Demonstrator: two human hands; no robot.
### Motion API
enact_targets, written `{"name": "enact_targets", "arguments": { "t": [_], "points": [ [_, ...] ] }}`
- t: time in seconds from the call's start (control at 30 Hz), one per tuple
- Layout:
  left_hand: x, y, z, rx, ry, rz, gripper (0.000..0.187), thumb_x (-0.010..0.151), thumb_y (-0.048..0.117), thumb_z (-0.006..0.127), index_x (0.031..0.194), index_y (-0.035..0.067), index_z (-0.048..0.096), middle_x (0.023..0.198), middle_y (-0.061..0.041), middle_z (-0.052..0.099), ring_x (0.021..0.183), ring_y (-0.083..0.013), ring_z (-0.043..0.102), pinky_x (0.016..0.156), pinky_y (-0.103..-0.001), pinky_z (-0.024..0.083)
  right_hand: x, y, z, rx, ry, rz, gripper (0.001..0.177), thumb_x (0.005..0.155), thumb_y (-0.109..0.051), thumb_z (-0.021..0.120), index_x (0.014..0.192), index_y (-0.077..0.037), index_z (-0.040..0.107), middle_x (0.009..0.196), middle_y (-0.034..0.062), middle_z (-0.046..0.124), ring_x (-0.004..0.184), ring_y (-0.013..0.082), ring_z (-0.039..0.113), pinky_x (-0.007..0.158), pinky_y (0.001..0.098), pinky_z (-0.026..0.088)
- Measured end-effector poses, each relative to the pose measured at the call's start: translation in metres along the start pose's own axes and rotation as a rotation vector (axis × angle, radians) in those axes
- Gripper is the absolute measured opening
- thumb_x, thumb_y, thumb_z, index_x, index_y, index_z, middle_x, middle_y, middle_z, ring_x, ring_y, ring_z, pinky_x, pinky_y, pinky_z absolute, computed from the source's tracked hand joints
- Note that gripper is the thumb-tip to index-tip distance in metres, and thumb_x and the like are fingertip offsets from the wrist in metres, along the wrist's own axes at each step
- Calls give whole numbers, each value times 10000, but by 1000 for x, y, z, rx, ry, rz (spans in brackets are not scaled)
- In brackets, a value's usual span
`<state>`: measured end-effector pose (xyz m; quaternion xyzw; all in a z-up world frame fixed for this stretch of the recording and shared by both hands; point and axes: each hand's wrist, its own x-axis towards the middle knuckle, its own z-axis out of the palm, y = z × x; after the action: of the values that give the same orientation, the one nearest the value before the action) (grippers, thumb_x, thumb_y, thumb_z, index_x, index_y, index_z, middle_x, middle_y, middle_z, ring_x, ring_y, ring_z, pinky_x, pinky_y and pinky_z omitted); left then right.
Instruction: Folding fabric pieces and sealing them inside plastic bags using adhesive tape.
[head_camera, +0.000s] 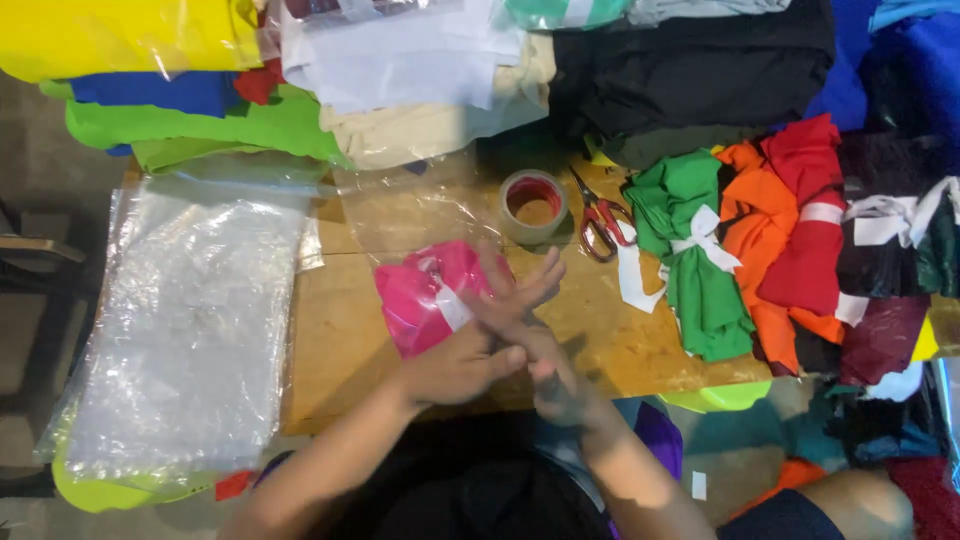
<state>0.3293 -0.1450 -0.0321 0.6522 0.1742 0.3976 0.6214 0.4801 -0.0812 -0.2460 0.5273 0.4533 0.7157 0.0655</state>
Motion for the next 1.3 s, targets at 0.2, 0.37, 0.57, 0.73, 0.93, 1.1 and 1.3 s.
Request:
{"name": "enact_targets", "arguments": {
  "t": [0.2, 0.37, 0.57, 0.73, 0.93, 1.1, 1.3],
  "points": [
    [48, 26, 47, 182, -365, -96, 629, 1061, 593, 373, 1587, 255, 295, 1760, -219, 73, 1645, -396, 76, 1236, -678, 177, 96, 213, -30, 2956, -540, -513, 812, 1023, -726, 488, 1577, -138, 402, 1714, 375, -54, 1632, 450, -162, 1328, 603, 97],
    [8, -132, 55, 1605, 204, 398, 672, 964, 644, 337, 1548, 379, 137, 1688, -103, -12, 1585, -396, 59, 1227, -658, 163, 147, 101, -62, 2212, -268, -646, 896, 812, -762, 483, 1563, -350, 218, 1720, 280, -109, 1621, 401, -160, 1274, 594, 96],
    [110, 0, -67, 2038, -937, 782, 1270, 728, 532, 685, 1447, 587, -360, 1534, -131, -470, 1504, -458, -156, 1180, -592, 356, 126, 168, 52, 1329, -2, -684, 1119, 559, -804, 475, 1547, -599, -9, 1728, 167, -178, 1607, 342, -161, 1209, 584, 95],
    [120, -63, -96, 2628, -282, 961, 553, 1087, 407, 295, 1548, 124, 408, 1592, -186, 307, 1403, -280, 138, 1065, -481, 13, 182, 68, 21, 1166, -315, -496, 770, 919, -520, 574, 1514, -568, 87, 1636, 133, -163, 1520, 488, 68, 1230, 556, 218],
    [29, 63, -52, 1223, -397, 250, 756, 943, 113, 642, 1519, 512, 360, 1736, -86, 233, 1503, -386, 476, 1106, -539, 492, 178, 190, 17, 1789, -535, 211, 385, 1109, -416, 425, 1154, -162, 711, 1592, 145, 379, 1501, 510, 265, 1229, 599, 322],
    [-24, 30, -68, 1084, 72, 280, 472, 958, 505, 569, 1025, 92, 785, 1481, -188, 506, 1349, -400, 505, 1076, -644, 517, 107, 239, 27, 2363, -456, -44, 566, 1036, -161, 503, 483, -117, 614, 1494, 26, 547, 1566, 336, 281, 1269, 503, 307],
    [-52, -22, -68, 772, 603, 316, 589, 1033, 75, 438, 462, 75, 579, 989, -92, 767, 1069, -394, 689, 962, -462, 523, 83, 207, 5, 2392, -237, 683, 335, 623, 107, 543, 365, -106, 559, 1194, 225, 727, 1322, 354, 572, 1110, 391, 489]
  ]
}}
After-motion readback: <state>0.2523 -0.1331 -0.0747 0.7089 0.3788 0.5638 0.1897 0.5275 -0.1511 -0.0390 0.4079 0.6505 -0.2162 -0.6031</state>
